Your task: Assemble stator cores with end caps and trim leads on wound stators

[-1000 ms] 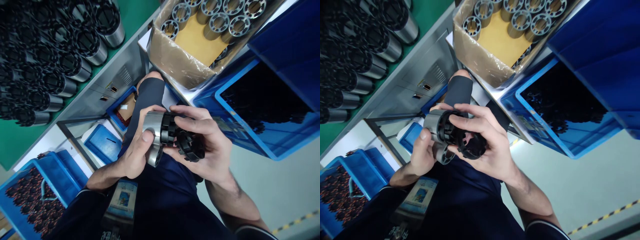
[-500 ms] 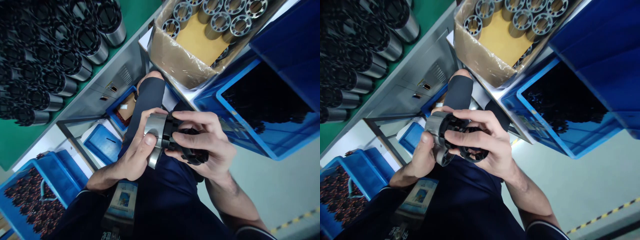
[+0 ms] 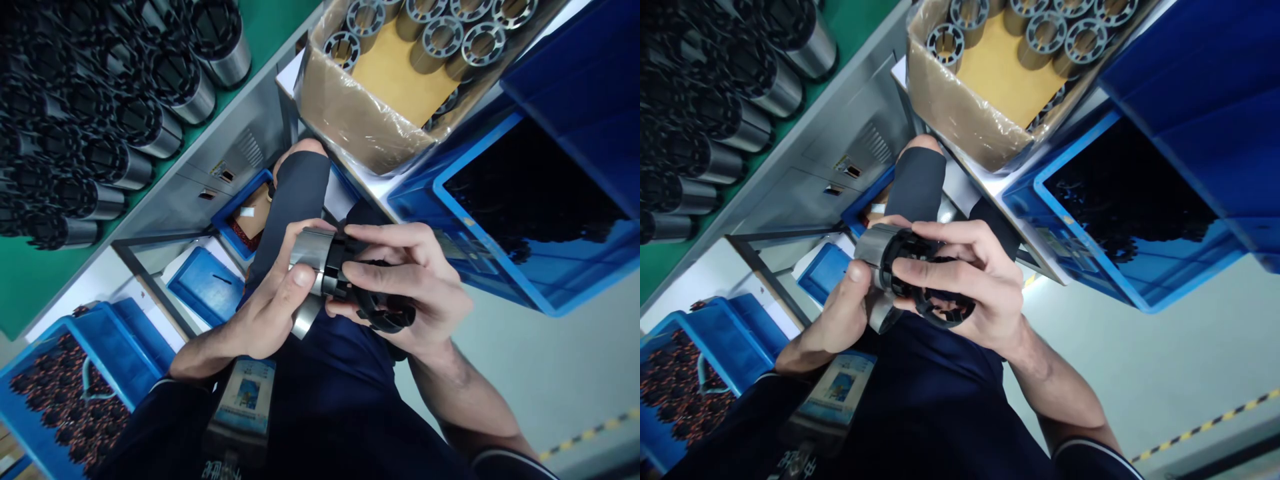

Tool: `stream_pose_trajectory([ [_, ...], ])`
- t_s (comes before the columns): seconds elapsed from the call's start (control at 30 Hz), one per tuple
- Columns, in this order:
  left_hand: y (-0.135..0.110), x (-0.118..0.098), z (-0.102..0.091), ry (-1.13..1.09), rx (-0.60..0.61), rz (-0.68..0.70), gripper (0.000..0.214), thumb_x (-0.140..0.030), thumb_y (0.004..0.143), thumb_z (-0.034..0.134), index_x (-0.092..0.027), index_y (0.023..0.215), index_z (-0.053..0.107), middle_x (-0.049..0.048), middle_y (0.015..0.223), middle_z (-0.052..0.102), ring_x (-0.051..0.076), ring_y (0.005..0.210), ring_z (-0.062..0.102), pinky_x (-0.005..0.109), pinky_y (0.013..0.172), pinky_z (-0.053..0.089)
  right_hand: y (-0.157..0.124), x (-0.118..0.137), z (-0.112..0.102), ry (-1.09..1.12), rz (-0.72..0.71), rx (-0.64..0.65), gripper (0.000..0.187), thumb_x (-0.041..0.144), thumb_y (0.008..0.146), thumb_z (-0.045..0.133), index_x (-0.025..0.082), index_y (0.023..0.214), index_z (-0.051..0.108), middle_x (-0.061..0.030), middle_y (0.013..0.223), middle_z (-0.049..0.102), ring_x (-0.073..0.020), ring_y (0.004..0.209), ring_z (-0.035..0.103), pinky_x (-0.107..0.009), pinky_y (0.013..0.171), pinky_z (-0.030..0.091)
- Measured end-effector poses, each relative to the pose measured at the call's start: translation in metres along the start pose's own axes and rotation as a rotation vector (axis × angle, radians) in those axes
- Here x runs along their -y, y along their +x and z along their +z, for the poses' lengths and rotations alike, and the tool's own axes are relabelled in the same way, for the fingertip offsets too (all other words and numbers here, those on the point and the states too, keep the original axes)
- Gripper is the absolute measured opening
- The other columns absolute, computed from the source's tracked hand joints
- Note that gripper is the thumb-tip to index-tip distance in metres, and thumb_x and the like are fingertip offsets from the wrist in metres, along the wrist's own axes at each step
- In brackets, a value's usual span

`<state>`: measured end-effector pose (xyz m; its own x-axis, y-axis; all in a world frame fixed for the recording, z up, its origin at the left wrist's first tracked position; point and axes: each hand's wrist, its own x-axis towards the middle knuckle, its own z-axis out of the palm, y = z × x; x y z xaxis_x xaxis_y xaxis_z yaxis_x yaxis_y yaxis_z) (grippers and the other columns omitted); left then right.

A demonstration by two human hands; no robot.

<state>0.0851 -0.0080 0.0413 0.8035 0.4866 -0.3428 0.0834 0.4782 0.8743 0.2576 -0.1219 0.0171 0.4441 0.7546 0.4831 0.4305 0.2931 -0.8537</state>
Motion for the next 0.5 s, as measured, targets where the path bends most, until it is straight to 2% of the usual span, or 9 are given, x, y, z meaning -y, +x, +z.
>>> stream_pose_trajectory([
  [0.07,0.001,0.000,-0.002,0.074,-0.013,0.056,0.057,-0.066,0.122,0.053,-0.027,0.160,0.066,0.0110,0.139,0.081,0.034,0.133,0.078,0.051,0.124,0.062,-0.002,0.001,0.004,-0.026,-0.002,-0.036,0.054,0.031,0.091,0.107,0.037,0.142,0.089,-0.0110,0.140,0.083,-0.0210,0.077,0.082,-0.036,0.055,0.074],
  [0.1,0.001,0.000,-0.003,0.083,0.003,0.069,0.057,-0.066,0.122,0.052,-0.027,0.162,0.064,0.0113,0.143,0.080,0.034,0.136,0.077,0.051,0.125,0.061,-0.004,0.002,0.006,-0.040,0.005,-0.061,0.052,0.029,0.092,0.105,0.038,0.141,0.090,-0.0102,0.140,0.083,-0.0220,0.080,0.083,-0.037,0.056,0.075],
  [0.17,0.000,0.001,-0.005,0.071,0.056,0.045,0.057,-0.065,0.122,0.051,-0.031,0.167,0.061,0.0105,0.144,0.080,0.034,0.135,0.078,0.050,0.122,0.064,-0.007,0.006,0.011,-0.029,0.042,-0.094,0.049,0.025,0.095,0.102,0.040,0.139,0.090,-0.0067,0.143,0.082,-0.0233,0.085,0.085,-0.038,0.059,0.076],
  [0.23,-0.002,0.002,-0.007,0.062,0.088,0.033,0.057,-0.064,0.122,0.054,-0.033,0.169,0.061,0.0093,0.145,0.080,0.035,0.137,0.077,0.051,0.124,0.063,-0.008,0.010,0.014,0.068,0.133,-0.063,0.050,0.022,0.101,0.095,0.042,0.145,0.085,-0.0040,0.144,0.083,-0.0222,0.084,0.085,-0.037,0.057,0.076],
  [0.33,-0.002,0.006,-0.006,0.035,0.066,0.036,0.059,-0.066,0.118,0.060,-0.030,0.165,0.066,0.0094,0.144,0.080,0.039,0.140,0.076,0.055,0.128,0.060,-0.005,0.010,0.011,0.140,0.172,-0.013,0.044,0.026,0.105,0.091,0.039,0.146,0.084,-0.0056,0.141,0.081,-0.0204,0.082,0.082,-0.035,0.057,0.073],
  [0.43,0.002,0.007,0.005,-0.101,-0.026,-0.008,0.059,-0.071,0.116,0.061,-0.028,0.155,0.072,0.0098,0.129,0.084,0.037,0.127,0.082,0.051,0.111,0.070,0.000,0.008,0.002,-0.042,0.069,-0.034,0.031,0.039,0.101,0.097,0.035,0.132,0.092,-0.0088,0.124,0.078,-0.0243,0.090,0.079,-0.039,0.066,0.071],
  [0.5,0.009,0.003,0.014,-0.235,-0.117,-0.076,0.060,-0.076,0.114,0.062,-0.024,0.140,0.078,0.0110,0.118,0.086,0.035,0.121,0.086,0.045,0.101,0.074,0.002,0.007,-0.004,-0.080,0.076,-0.082,0.043,0.037,0.099,0.100,0.033,0.140,0.090,-0.0056,0.102,0.076,-0.0220,0.081,0.074,-0.038,0.062,0.064],
])
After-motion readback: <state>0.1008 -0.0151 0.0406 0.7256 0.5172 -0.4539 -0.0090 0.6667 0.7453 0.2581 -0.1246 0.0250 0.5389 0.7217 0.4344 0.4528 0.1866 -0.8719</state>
